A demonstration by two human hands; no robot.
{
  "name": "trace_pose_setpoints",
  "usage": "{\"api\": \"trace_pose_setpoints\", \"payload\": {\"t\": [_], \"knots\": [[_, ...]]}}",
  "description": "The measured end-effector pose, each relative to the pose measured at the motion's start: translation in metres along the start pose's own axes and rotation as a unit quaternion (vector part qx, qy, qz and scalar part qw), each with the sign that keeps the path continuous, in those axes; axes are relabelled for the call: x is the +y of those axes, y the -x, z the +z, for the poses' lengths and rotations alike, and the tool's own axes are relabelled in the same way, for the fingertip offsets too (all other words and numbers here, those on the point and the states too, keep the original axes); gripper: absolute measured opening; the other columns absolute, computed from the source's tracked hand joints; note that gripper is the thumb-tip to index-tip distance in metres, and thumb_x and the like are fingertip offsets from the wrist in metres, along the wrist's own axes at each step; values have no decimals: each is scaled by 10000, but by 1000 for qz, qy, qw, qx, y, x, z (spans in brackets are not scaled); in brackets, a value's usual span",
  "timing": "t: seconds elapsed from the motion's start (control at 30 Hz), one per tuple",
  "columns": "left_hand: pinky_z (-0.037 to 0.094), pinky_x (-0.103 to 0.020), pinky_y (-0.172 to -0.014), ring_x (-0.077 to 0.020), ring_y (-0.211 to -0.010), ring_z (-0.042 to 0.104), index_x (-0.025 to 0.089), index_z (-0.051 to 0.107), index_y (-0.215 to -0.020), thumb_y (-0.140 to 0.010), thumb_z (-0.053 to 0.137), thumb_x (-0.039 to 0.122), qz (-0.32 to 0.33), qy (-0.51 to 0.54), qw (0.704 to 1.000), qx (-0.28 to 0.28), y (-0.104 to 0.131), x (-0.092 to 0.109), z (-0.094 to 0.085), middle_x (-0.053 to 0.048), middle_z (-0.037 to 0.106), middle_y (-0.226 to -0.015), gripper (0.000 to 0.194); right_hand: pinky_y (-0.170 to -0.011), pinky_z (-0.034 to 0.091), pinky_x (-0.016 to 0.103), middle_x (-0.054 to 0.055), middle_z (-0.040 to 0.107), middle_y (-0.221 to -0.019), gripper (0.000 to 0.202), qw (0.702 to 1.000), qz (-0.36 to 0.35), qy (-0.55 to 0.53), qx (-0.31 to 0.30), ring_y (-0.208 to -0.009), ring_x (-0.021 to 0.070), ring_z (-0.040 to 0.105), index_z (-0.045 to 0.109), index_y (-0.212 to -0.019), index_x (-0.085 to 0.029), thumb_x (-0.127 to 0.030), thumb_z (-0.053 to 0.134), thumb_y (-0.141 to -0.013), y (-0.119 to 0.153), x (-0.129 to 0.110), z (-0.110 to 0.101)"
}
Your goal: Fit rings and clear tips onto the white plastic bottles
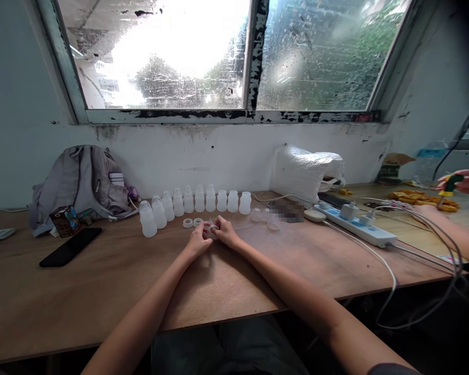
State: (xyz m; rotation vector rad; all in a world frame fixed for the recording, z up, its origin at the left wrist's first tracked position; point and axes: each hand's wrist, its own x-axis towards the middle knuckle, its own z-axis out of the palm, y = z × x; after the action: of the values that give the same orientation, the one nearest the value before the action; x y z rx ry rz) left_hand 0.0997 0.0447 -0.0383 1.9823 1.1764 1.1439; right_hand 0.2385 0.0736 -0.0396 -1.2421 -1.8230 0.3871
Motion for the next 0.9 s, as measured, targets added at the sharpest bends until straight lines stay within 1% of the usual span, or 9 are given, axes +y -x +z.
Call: {"api": "trace_pose_setpoints", "payload": {"t": [0.23,0.4,0.47,0.57,0.67,0.73,0.8,0.9], "knots": [[445,-259,-677,-125,-687,524,155,458,-983,-557,479,32,-5,-37,999,-6,3,9,0,-12,540,-776,443,-504,273,206,-55,419,-547,105,1000,7,1,-2,-531,96,380,375,-607,-196,-205,479,-613,-1,2,0],[448,-246,-665,-122,-696,531,163,454,-965,-569,485,27,2,-44,999,-8,4,11,0,-11,544,-785,421,-507,278,201,-57,424,-550,105,1000,5,2,-2,-532,92,381,389,-614,-195,-202,494,-608,-1,6,0],[443,-236,-646,-118,-675,527,159,462,-938,-594,485,46,4,-49,999,3,4,12,1,-10,543,-754,363,-513,283,202,-54,436,-557,105,1000,-1,8,-2,-537,93,388,396,-622,-193,-192,500,-603,1,7,0],[431,-235,-623,-114,-622,521,168,473,-889,-673,468,117,9,-64,998,13,6,14,1,-2,548,-691,222,-514,289,204,-51,444,-563,94,1000,-17,8,-7,-533,93,399,402,-633,-193,-173,491,-608,5,6,-2],[418,-248,-625,-128,-634,532,190,474,-861,-716,467,181,15,-108,994,24,8,15,1,-3,564,-699,146,-507,297,204,-52,441,-558,82,1000,-30,-1,-6,-522,91,403,410,-636,-191,-163,484,-617,9,2,-3],[409,-259,-616,-151,-670,542,200,473,-843,-722,477,208,4,-157,987,43,9,16,1,-13,571,-731,121,-511,315,205,-47,458,-571,65,999,-39,-19,-12,-529,91,416,429,-644,-188,-176,491,-631,11,-1,-3],[401,-268,-599,-176,-697,550,204,468,-829,-734,477,233,-15,-197,978,61,9,15,0,-28,578,-763,100,-524,344,207,-37,494,-610,52,997,-48,-48,-29,-542,90,436,463,-675,-182,-208,501,-653,11,-3,-3],[395,-272,-592,-194,-709,559,201,464,-834,-752,470,252,-37,-225,971,72,7,11,-2,-46,585,-792,96,-520,378,206,-21,537,-678,122,993,-49,-91,-63,-538,81,454,509,-756,-175,-268,522,-678,11,-6,-3]]}}
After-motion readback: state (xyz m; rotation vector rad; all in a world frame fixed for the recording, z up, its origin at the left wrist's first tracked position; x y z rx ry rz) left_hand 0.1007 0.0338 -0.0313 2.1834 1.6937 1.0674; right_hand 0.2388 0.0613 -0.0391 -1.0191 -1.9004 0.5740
